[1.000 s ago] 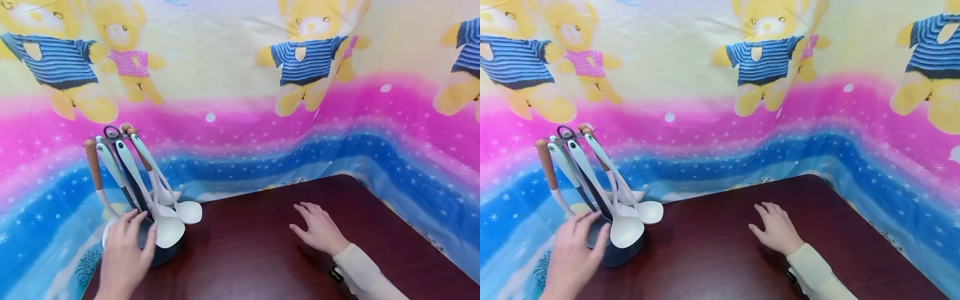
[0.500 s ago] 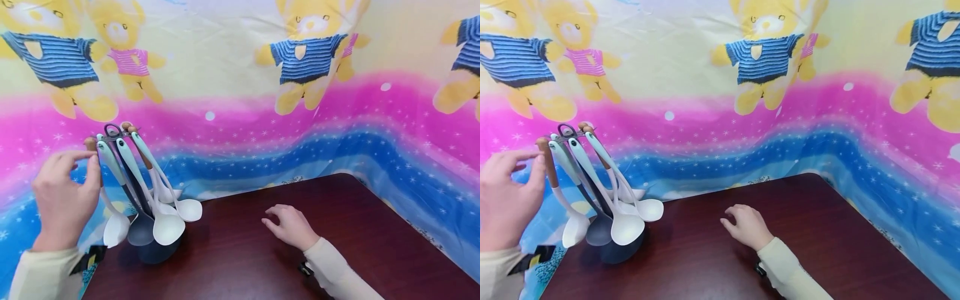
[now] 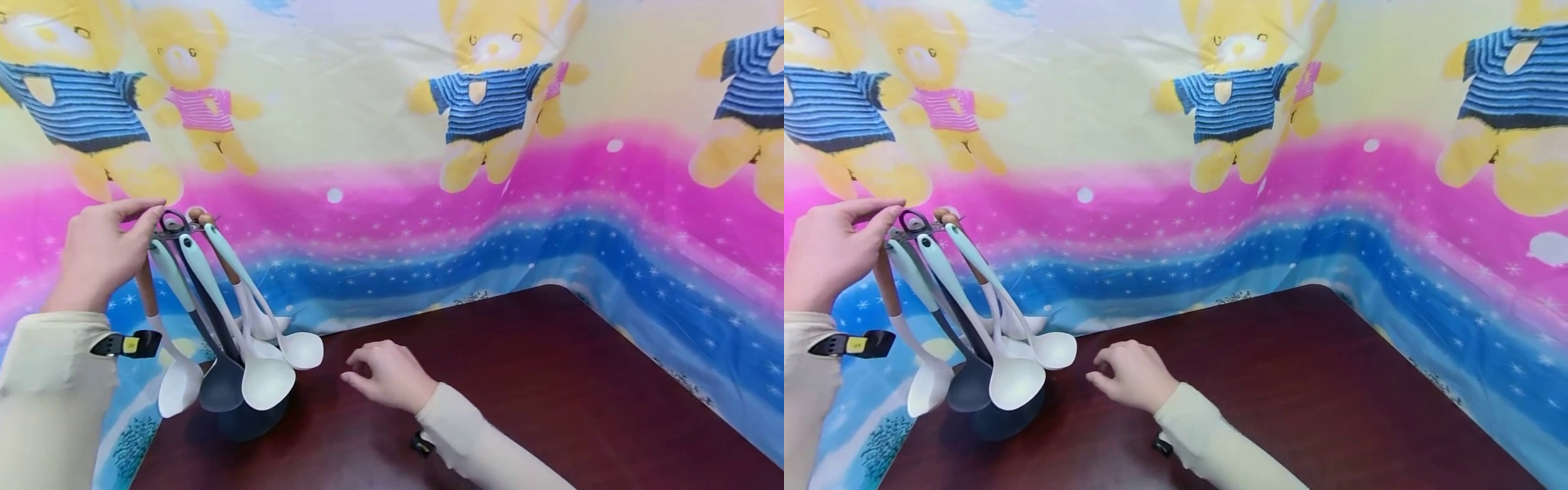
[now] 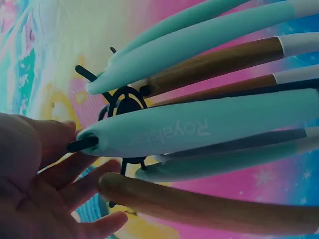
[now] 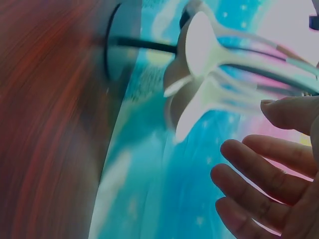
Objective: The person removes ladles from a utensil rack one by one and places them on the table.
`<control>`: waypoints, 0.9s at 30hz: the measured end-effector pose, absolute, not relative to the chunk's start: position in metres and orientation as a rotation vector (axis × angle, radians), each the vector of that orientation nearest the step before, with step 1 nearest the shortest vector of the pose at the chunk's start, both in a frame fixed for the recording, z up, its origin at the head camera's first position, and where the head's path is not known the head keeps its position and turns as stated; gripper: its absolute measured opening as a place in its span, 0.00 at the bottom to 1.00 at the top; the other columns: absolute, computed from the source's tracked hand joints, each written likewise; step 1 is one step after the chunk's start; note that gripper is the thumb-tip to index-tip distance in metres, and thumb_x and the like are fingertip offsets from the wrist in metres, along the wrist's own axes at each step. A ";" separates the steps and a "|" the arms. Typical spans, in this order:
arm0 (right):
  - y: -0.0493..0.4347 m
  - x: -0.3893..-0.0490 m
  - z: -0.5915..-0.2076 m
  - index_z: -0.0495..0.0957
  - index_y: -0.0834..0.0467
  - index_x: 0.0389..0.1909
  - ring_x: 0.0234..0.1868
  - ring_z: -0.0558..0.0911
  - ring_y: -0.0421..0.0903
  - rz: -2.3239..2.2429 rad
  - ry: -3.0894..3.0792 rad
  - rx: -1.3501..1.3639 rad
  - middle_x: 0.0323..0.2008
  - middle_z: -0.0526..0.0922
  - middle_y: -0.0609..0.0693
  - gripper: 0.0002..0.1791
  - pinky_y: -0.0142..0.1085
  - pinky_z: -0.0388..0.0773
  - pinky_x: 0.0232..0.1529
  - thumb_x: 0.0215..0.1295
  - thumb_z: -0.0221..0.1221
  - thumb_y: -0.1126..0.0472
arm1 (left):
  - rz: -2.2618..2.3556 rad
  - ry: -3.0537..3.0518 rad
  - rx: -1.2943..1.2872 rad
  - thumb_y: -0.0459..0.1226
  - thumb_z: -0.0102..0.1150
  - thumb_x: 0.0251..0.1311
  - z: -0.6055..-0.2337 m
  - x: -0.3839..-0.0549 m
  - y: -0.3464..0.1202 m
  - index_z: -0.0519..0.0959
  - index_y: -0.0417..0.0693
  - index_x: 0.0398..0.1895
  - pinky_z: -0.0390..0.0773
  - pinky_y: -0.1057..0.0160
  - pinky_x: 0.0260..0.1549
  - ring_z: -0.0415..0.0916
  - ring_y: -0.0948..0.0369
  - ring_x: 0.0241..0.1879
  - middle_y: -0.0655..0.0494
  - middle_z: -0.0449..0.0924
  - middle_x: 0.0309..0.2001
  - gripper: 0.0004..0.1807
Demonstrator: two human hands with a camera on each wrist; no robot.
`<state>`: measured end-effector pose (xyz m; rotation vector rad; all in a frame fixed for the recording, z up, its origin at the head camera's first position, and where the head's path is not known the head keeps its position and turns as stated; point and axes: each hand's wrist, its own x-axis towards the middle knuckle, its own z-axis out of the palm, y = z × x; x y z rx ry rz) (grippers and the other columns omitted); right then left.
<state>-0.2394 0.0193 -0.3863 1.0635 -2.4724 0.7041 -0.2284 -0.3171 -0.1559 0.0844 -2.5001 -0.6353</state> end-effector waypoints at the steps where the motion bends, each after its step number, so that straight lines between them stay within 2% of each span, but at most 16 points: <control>1: 0.012 -0.240 -0.384 0.87 0.50 0.40 0.30 0.81 0.34 0.703 -2.474 1.087 0.32 0.87 0.38 0.11 0.25 0.75 0.29 0.65 0.65 0.49 | -0.646 -2.525 0.081 0.56 0.39 0.75 -0.154 -0.231 -0.319 0.69 0.48 0.72 0.72 0.66 0.19 0.68 0.42 0.48 0.30 0.72 0.62 0.32; 3: -0.002 -0.239 -0.378 0.87 0.49 0.41 0.29 0.80 0.31 0.710 -2.480 1.129 0.31 0.86 0.36 0.11 0.23 0.73 0.28 0.65 0.65 0.48 | -0.664 -2.554 0.068 0.57 0.39 0.74 -0.153 -0.234 -0.322 0.69 0.47 0.71 0.72 0.68 0.22 0.64 0.42 0.54 0.30 0.73 0.59 0.32; 10: -0.040 -0.236 -0.364 0.86 0.46 0.39 0.26 0.73 0.25 0.737 -2.490 1.262 0.26 0.81 0.31 0.07 0.19 0.69 0.26 0.66 0.65 0.49 | -0.689 -2.566 0.069 0.57 0.45 0.72 -0.153 -0.239 -0.327 0.73 0.49 0.68 0.74 0.69 0.24 0.66 0.52 0.49 0.33 0.77 0.57 0.31; 13: -0.052 -0.236 -0.359 0.87 0.49 0.42 0.28 0.74 0.24 0.751 -2.490 1.298 0.30 0.84 0.33 0.10 0.18 0.70 0.28 0.67 0.64 0.49 | -0.664 -2.573 0.064 0.57 0.47 0.71 -0.152 -0.240 -0.327 0.75 0.48 0.67 0.73 0.67 0.26 0.67 0.52 0.49 0.32 0.77 0.56 0.31; 19: -0.078 -0.237 -0.345 0.86 0.53 0.49 0.30 0.77 0.24 0.819 -2.450 1.382 0.40 0.88 0.40 0.13 0.15 0.72 0.36 0.69 0.63 0.52 | -0.615 -2.558 0.058 0.55 0.48 0.72 -0.151 -0.245 -0.327 0.76 0.45 0.65 0.71 0.68 0.23 0.68 0.48 0.48 0.29 0.78 0.55 0.29; 24: -0.101 -0.236 -0.336 0.82 0.54 0.56 0.37 0.81 0.27 0.822 -2.448 1.425 0.49 0.86 0.43 0.17 0.15 0.73 0.41 0.71 0.60 0.52 | -0.608 -2.550 0.063 0.53 0.48 0.73 -0.150 -0.245 -0.325 0.76 0.42 0.64 0.71 0.66 0.20 0.68 0.47 0.46 0.28 0.78 0.54 0.29; 27: -0.114 -0.234 -0.334 0.76 0.54 0.63 0.39 0.79 0.27 0.804 -2.461 1.420 0.54 0.82 0.43 0.23 0.16 0.73 0.43 0.72 0.59 0.50 | -0.599 -2.539 0.061 0.51 0.49 0.73 -0.152 -0.244 -0.326 0.77 0.40 0.63 0.71 0.67 0.19 0.68 0.46 0.46 0.28 0.79 0.52 0.28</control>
